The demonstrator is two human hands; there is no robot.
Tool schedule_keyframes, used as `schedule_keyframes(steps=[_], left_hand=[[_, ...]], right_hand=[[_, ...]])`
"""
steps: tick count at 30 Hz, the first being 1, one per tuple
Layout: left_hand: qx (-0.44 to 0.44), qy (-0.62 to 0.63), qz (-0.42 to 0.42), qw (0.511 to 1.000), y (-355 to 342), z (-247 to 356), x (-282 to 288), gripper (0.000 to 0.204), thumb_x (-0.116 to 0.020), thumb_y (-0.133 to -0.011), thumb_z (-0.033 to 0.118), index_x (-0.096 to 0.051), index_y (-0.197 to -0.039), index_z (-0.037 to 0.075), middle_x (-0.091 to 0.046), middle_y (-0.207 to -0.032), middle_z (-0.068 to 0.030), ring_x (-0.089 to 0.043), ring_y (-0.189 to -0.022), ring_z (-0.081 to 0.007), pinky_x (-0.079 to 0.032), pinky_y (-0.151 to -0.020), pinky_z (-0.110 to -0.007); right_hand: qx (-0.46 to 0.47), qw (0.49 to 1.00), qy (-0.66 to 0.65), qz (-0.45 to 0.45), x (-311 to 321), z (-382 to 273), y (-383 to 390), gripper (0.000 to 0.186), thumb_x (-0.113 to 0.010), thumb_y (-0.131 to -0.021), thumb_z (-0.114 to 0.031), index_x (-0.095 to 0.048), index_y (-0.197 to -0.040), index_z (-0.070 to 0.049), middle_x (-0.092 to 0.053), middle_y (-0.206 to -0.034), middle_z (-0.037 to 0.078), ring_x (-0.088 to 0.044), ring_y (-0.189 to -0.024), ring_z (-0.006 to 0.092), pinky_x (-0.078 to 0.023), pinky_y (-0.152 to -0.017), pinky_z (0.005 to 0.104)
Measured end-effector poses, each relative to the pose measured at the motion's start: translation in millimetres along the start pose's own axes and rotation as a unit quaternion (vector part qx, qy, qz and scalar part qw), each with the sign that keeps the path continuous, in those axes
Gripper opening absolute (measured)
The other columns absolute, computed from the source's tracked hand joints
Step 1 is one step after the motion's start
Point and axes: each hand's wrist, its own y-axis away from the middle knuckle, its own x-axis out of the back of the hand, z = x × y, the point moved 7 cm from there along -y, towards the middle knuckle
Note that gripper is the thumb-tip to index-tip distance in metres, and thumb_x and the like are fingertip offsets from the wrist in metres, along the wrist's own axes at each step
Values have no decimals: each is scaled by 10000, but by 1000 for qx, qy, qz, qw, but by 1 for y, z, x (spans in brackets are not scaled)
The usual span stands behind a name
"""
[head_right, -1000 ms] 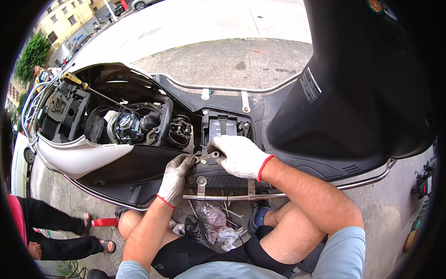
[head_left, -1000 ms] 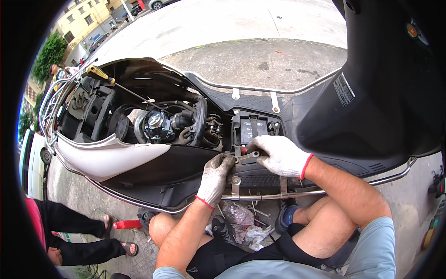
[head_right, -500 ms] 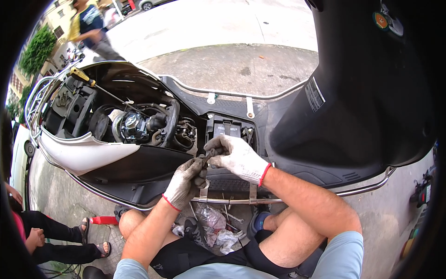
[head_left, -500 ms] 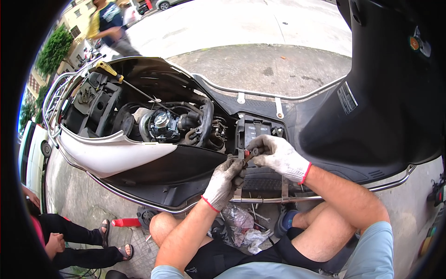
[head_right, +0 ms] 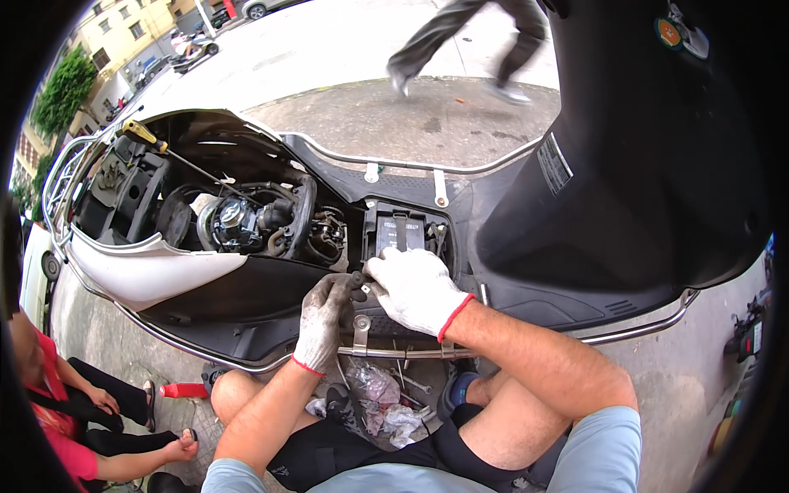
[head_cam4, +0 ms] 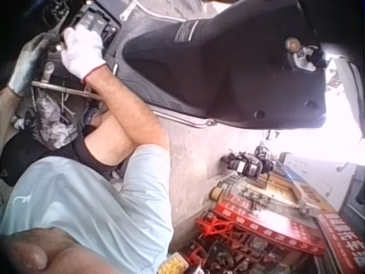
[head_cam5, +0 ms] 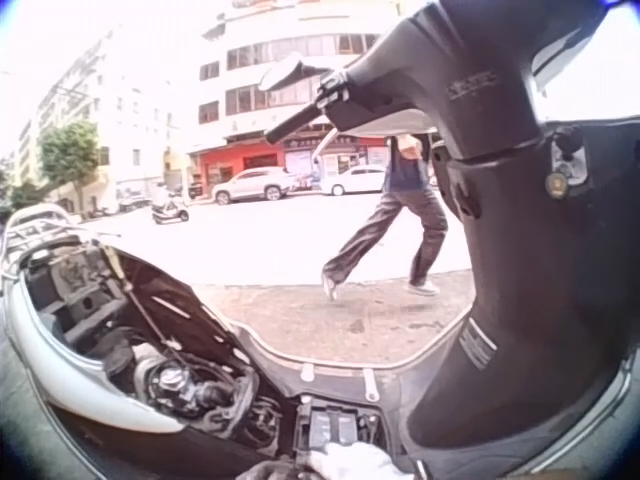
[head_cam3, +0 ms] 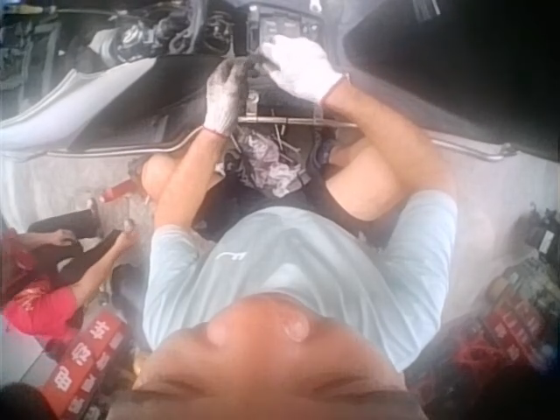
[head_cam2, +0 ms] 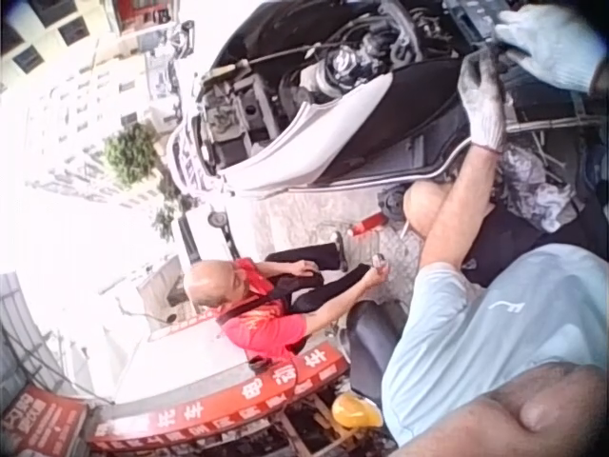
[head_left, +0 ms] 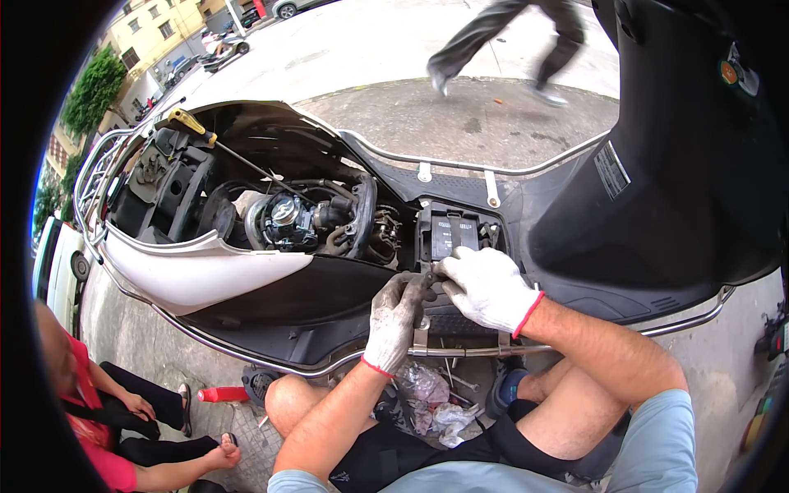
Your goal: Repairing the engine components of a scooter, specifically working on the cylinder head and valve train area.
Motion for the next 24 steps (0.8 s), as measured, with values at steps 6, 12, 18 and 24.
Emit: schedule_keyframes(steps=[6, 12, 18, 24], left_hand=[[-31, -118, 40, 992, -6, -2, 15, 206, -667, -973, 202, -685, -1017, 2, -651, -809, -12, -507, -627, -31, -435, -574, -206], [43, 42, 56, 997, -12, -17, 20, 173, -683, -958, 191, -687, -991, 21, -600, -760, 20, -479, -585, -31, -395, -523, -195], [30, 29, 56, 998, -15, -19, 22, 176, -695, -955, 204, -691, -986, 31, -592, -748, 33, -452, -572, -26, -362, -508, -196], [44, 4, 60, 997, -12, -17, 18, 173, -653, -974, 190, -682, -991, 21, -587, -739, 22, -455, -563, -26, -367, -496, -206]], right_hand=[[33, 999, -28, -13, -2, -4, 0, 257, -659, -876, -166, -661, -1119, -83, -609, -972, 145, -641, -839, 364, -525, -753, 482], [-47, 996, -73, 36, 11, 45, 1, 264, -544, -869, -36, -639, -1114, -50, -645, -1008, 179, -645, -959, 384, -531, -881, 466], [-70, 996, -45, 26, 11, 42, 1, 183, -593, -881, -89, -661, -1046, -47, -660, -962, 173, -654, -960, 371, -530, -869, 458], [41, 999, 19, 10, -1, -1, -6, 208, -688, -871, -212, -659, -1040, -94, -598, -889, 127, -623, -807, 352, -500, -755, 463]])
